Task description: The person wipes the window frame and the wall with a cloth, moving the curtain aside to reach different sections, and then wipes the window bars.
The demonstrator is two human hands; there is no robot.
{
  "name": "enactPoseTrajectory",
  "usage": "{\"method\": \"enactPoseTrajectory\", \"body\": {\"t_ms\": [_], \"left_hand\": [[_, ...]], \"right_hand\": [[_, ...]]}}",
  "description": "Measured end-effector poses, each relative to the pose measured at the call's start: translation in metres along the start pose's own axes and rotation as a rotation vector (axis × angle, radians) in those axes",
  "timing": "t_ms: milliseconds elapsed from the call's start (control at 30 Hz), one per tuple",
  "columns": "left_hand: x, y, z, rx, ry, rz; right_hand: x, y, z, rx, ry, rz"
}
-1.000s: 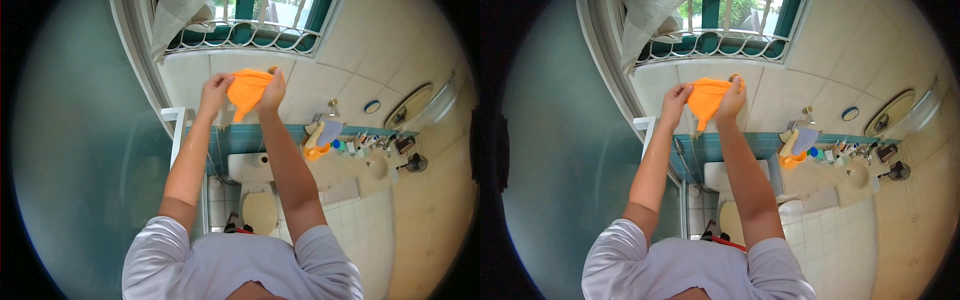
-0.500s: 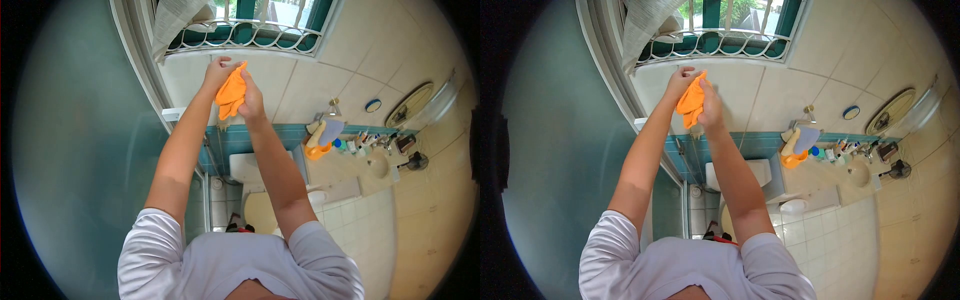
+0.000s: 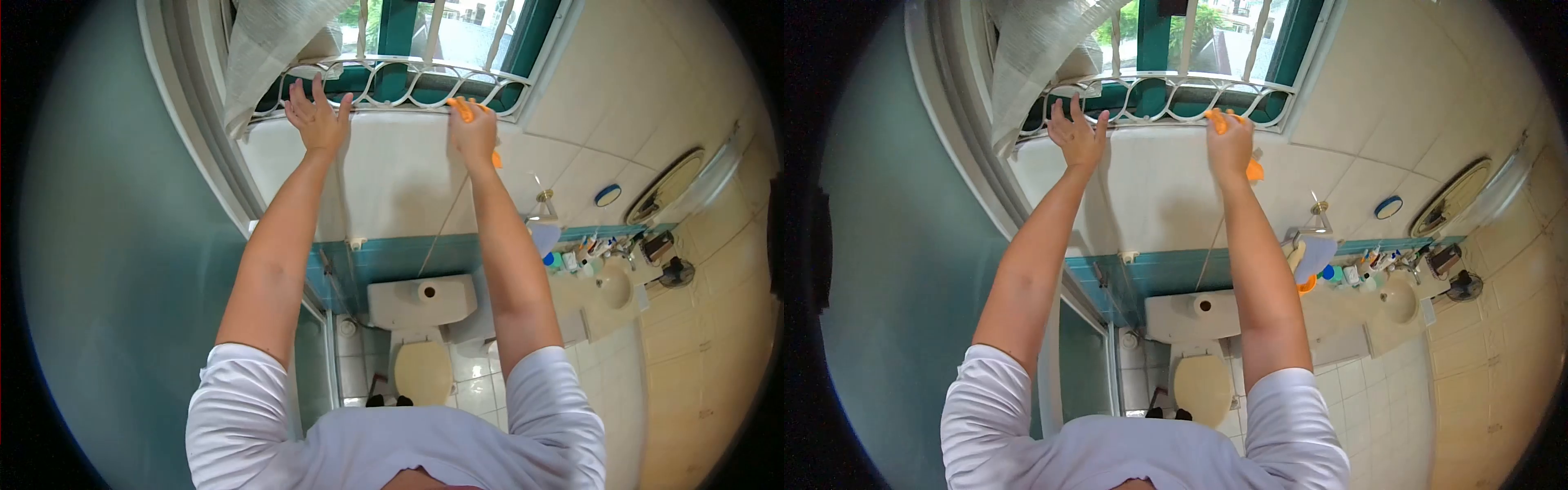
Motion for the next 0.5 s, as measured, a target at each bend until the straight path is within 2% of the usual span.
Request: {"method": "enactPoseTrajectory", "body": {"t_ms": [33,133,167,267,300,400,433,500], "left_hand": [[0.010,0.003,0.000,0.020,-0.076,0.030],[0.011,0.009,-0.001,0.088,-0.040,0.002],[0.009,0.010,0.000,0.101,-0.043,-0.040],[0.012,0.009,0.001,0.093,-0.057,0.021],[0.014,0.010,-0.002,0.122,-0.128,0.061],[0.011,0.013,-0.009,0.231,-0.019,0.014],[0.012,0.015,-0.014,0.280,-0.042,0.077],[0.010,0.018,-0.018,0.341,-0.012,0.018]], "right_hand": [[0.019,-0.002,-0.004,-0.013,-0.030,0.069],[0.051,0.007,0.002,-0.142,0.280,0.242],[0.055,0.006,-0.007,-0.148,0.275,0.260],[0.050,-0.007,-0.024,-0.212,0.248,0.302],[0.052,-0.006,-0.018,-0.183,0.289,0.283],[0.066,0.001,-0.005,-0.030,0.274,0.298],[0.065,-0.001,-0.014,-0.020,0.152,0.295],[0.049,-0.008,-0.021,0.034,0.007,0.214]]}}
Point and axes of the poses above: each hand's wrist, its own y-axis away from the middle knuckle, its own x-axis out of the palm, z = x × y, the point moved 9 cm from there along -y, towards the middle knuckle, and after that the axes turned 5 degrees about -z, right-handed, at the moved point
